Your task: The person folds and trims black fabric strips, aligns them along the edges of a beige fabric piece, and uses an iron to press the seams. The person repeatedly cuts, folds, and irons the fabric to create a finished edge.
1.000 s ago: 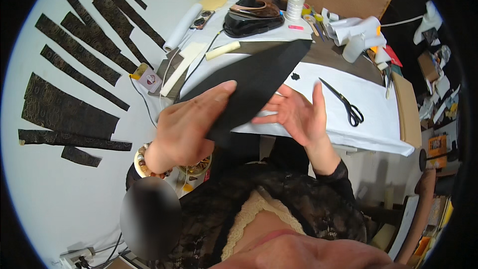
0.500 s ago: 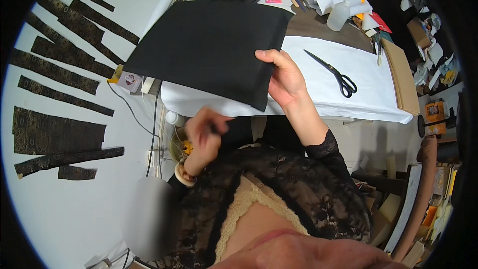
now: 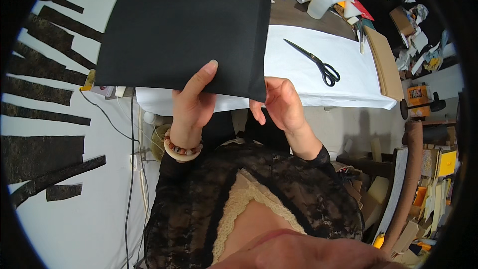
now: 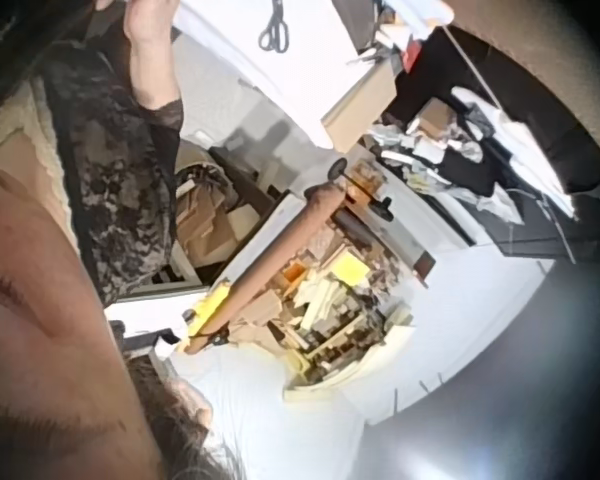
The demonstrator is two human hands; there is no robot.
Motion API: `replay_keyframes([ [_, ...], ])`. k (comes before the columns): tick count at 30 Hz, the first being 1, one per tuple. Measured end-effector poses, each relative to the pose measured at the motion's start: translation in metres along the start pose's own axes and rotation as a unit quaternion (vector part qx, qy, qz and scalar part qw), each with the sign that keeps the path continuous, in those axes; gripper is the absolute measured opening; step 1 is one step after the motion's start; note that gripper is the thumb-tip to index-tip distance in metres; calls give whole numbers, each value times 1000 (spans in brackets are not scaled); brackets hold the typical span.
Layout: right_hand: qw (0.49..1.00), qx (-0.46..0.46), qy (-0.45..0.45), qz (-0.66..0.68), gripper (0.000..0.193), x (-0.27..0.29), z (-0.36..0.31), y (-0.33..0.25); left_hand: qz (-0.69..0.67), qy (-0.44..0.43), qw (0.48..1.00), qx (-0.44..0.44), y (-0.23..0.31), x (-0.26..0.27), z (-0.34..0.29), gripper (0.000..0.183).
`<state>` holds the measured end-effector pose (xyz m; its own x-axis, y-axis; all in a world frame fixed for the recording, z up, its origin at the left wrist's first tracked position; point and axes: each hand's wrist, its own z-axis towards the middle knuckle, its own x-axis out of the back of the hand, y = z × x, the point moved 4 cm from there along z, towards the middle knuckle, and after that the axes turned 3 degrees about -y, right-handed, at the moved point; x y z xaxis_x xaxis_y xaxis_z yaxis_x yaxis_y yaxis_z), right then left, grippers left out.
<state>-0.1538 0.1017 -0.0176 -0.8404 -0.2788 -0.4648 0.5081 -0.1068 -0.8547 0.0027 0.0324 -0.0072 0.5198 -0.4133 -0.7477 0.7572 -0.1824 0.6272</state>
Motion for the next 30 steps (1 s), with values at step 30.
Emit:
replay_keyframes([
  [30,990,-38,-19,132,27,-27,-26,9,-223,92,953,182,-6,-13,-47,32],
])
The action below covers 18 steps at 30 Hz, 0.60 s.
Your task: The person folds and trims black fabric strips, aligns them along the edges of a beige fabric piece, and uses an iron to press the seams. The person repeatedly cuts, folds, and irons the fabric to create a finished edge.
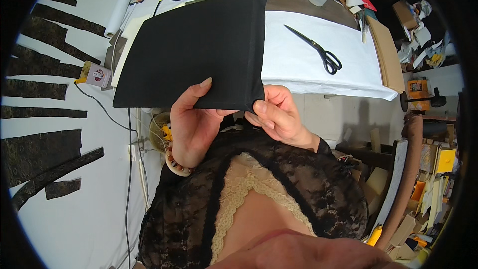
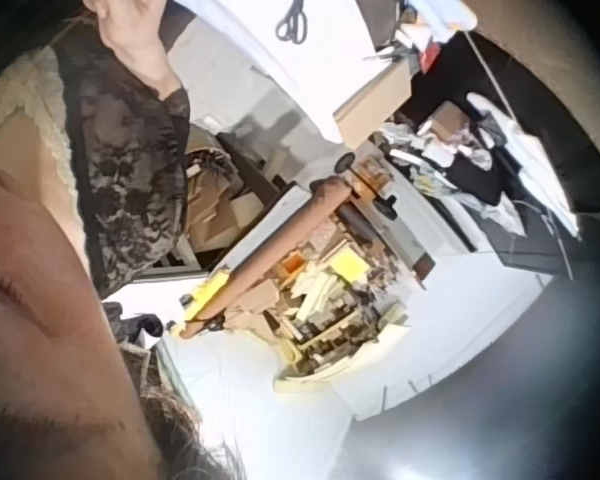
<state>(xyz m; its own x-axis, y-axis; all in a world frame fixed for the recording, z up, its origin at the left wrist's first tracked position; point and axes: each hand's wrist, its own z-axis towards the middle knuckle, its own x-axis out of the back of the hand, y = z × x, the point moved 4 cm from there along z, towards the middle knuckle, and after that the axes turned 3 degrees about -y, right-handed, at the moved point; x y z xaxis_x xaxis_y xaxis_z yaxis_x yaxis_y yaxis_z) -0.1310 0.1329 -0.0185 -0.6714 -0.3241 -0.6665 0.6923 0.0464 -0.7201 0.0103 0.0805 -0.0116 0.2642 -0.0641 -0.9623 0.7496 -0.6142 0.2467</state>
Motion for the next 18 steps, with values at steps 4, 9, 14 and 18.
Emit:
replay_keyframes([
  [4,1000,-6,2,8,26,5,-4,6,-16,19,1000,3,-2,3,-2,31],
  [9,1000,-20,5,24,21,9,-8,11,10,-3,1000,-8,0,3,-4,29],
  [14,999,11,-32,-9,15,11,-4,9,55,-28,998,-21,-2,-3,-2,32],
  [18,996,23,-73,-55,11,7,1,1,120,-52,986,-102,-2,2,-1,36],
])
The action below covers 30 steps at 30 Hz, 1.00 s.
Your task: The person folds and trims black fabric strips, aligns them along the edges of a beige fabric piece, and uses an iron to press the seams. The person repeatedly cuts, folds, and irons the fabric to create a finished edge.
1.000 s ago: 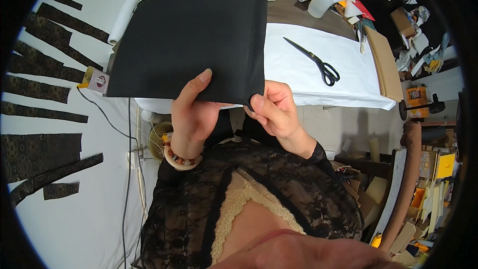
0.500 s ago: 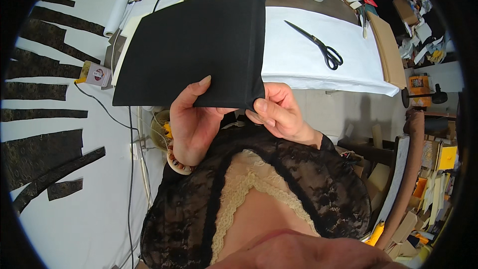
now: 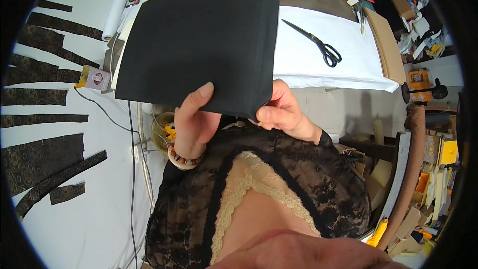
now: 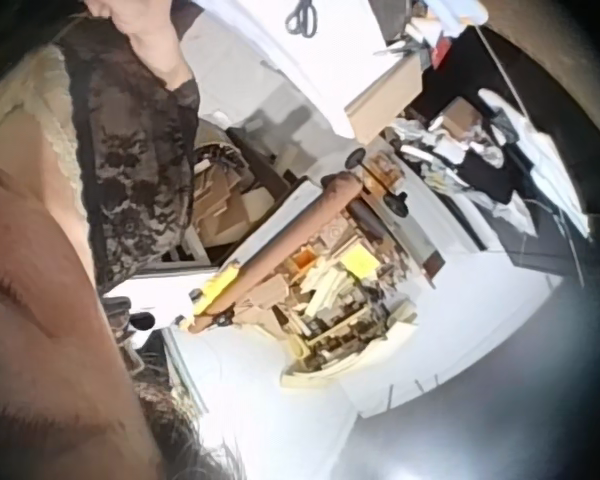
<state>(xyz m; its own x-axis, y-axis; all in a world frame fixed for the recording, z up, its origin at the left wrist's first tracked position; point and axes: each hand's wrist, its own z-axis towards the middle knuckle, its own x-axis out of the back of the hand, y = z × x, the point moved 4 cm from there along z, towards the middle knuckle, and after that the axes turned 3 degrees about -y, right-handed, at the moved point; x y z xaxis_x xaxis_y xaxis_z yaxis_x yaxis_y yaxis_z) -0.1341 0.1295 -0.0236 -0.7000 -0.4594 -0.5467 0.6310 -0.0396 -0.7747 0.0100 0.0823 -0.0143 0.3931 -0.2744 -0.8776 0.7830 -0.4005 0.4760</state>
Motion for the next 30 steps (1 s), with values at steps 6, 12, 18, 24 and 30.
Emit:
replay_keyframes([
  [6,992,77,37,-88,51,28,-2,2,77,-32,996,-36,2,3,11,38],
  [12,991,-58,101,-62,14,3,14,-5,170,-19,984,-56,-3,21,12,38],
  [18,990,-55,105,-75,13,7,19,4,207,-27,978,-24,-14,12,20,20],
  [24,992,-17,92,-84,25,21,8,6,156,-36,987,-3,-21,0,22,11],
  [30,992,48,29,-117,18,15,5,10,14,-167,981,95,-32,45,29,26],
])
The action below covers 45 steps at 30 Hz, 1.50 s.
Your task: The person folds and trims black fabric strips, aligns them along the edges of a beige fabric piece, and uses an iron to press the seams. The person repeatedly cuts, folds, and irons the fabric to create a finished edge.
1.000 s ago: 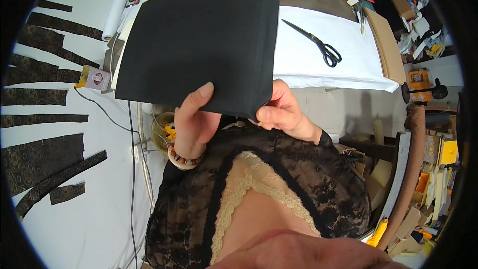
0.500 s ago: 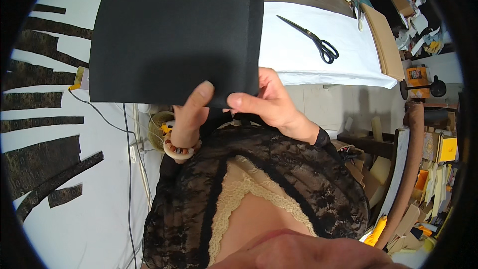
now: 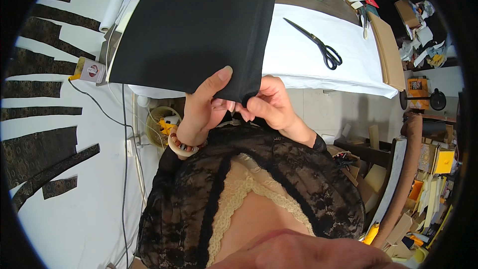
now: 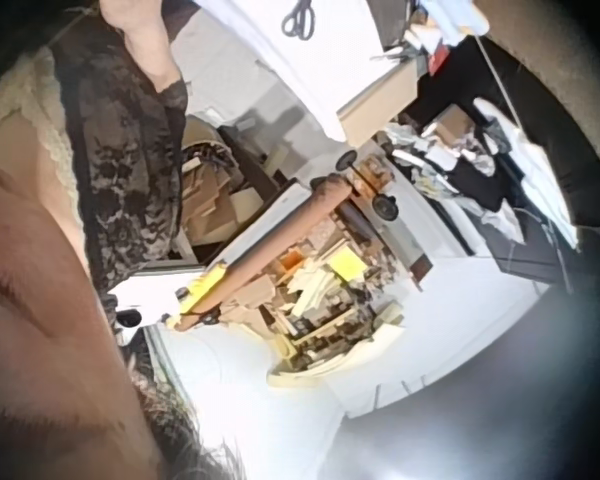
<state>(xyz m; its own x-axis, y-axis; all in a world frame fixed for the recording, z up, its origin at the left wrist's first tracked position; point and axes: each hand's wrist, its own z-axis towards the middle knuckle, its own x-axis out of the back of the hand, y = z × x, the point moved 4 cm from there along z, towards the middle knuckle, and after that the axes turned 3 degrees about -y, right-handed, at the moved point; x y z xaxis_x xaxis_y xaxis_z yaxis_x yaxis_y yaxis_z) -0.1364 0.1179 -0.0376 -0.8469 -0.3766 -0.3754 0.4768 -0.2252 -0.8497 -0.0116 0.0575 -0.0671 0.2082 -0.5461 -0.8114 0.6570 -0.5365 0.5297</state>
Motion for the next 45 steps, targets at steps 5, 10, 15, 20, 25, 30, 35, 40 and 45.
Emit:
replay_keyframes([
  [5,998,-59,21,25,19,-1,-3,-6,29,280,959,19,5,-45,4,17],
  [10,991,-86,53,89,16,-4,-15,-2,-67,151,983,85,0,-44,-5,24],
  [15,980,-91,58,167,15,-14,-14,-8,-91,142,983,71,-7,-45,-10,31],
  [20,982,-102,77,140,19,-11,-17,-7,-100,166,979,66,-10,-44,-10,29],
  [25,981,-116,94,126,22,-9,-20,-3,-97,191,975,58,-10,-45,-11,27],
  [30,979,-133,82,132,22,-9,-21,-2,-113,166,978,62,-10,-46,-11,27],
  [35,977,-142,61,144,22,-10,-19,-1,-83,164,980,69,-9,-44,-11,25],
  [40,986,-119,-12,114,28,0,-22,8,-52,201,978,21,-7,-43,-13,20],
  [45,993,-40,60,92,35,-5,-6,-19,36,206,978,20,-2,-47,-11,13],
])
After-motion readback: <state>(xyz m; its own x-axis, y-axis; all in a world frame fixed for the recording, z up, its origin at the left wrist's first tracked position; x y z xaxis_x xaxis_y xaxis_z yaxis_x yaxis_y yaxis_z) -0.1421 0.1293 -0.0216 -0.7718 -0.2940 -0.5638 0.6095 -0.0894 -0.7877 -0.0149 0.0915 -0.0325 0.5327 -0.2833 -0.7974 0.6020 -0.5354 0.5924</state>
